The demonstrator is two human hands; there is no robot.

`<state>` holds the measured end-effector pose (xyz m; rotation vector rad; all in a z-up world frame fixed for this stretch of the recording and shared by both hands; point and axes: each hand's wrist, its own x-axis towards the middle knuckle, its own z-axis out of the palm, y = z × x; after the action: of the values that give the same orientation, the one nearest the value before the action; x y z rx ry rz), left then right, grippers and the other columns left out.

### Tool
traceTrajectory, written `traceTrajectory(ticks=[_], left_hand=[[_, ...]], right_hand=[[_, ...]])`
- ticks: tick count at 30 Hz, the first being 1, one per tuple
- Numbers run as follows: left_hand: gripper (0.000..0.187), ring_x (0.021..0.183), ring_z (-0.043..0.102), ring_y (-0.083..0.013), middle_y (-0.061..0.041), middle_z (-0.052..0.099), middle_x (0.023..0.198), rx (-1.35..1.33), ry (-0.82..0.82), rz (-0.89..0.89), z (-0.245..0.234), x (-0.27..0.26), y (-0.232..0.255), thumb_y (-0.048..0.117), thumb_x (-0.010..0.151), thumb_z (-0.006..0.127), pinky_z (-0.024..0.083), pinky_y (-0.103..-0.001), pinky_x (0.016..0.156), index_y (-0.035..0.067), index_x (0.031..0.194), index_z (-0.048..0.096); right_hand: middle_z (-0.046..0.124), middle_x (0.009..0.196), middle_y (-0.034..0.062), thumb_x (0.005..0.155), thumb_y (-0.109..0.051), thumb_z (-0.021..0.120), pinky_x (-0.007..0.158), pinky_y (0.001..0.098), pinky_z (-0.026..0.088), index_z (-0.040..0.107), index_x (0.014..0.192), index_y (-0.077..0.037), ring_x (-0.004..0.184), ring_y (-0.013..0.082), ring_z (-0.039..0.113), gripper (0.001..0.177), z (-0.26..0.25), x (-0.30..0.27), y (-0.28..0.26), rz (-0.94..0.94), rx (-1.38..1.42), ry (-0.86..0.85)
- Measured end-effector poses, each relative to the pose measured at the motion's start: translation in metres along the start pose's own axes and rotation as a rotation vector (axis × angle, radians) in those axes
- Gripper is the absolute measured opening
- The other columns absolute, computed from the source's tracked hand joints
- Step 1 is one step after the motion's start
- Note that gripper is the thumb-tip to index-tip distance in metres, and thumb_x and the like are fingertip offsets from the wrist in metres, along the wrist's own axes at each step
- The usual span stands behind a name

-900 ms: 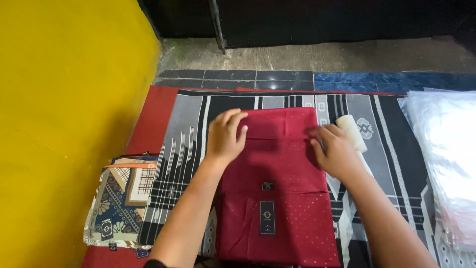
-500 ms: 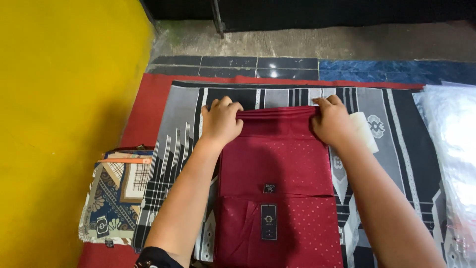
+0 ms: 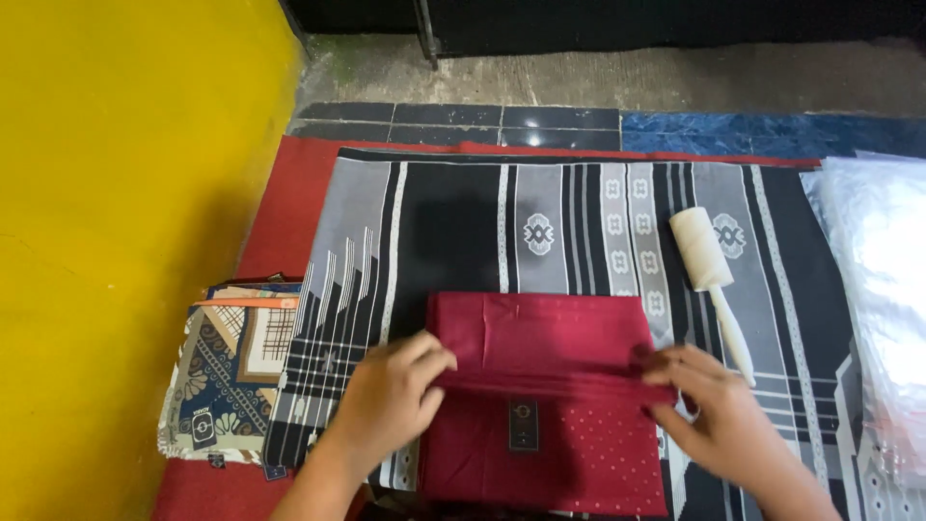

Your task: A person uses a lint roller to remove lint from a red piece of fabric and then folds it into a neat rectangle.

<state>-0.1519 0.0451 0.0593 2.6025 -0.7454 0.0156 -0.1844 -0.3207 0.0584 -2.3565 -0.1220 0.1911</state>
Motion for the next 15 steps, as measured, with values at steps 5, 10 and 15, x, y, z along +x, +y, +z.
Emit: traceTrajectory(ticks=[5, 10, 15], left_hand=[[0.027, 0.068, 0.066, -0.0121, 0.006, 0.069, 0.092, -0.026, 0.055, -0.052, 0.011, -0.035, 0.015, 0.005, 0.072, 0.074, 0.053, -0.030, 0.072, 0.015, 0.097, 0.075], [0.021, 0.073, 0.066, -0.0130, 0.005, 0.067, 0.094, -0.037, 0.096, -0.098, 0.009, -0.044, 0.022, 0.007, 0.073, 0.075, 0.054, -0.032, 0.075, 0.014, 0.093, 0.076], [0.044, 0.064, 0.061, -0.0135, -0.005, 0.061, 0.097, -0.144, 0.143, -0.352, 0.024, -0.042, 0.017, 0.050, 0.091, 0.067, 0.053, -0.025, 0.053, 0.007, 0.094, 0.068]], right_hand=[[0.078, 0.111, 0.0008, 0.070, -0.001, 0.072, 0.062, 0.0281, 0.058, 0.082, 0.091, -0.010, 0.083, 0.0159, 0.076, 0.025, 0.031, -0.042, 0.023, 0.030, 0.049, 0.056], [0.068, 0.102, 0.0022, 0.073, -0.005, 0.075, 0.055, 0.0244, 0.060, 0.084, 0.099, -0.014, 0.080, 0.0134, 0.069, 0.029, 0.044, -0.051, 0.033, 0.034, -0.023, 0.136], [0.065, 0.130, 0.0078, 0.078, -0.037, 0.078, 0.073, 0.0328, 0.060, 0.089, 0.091, -0.008, 0.099, 0.0201, 0.067, 0.033, 0.037, -0.047, 0.015, 0.232, 0.021, 0.048]])
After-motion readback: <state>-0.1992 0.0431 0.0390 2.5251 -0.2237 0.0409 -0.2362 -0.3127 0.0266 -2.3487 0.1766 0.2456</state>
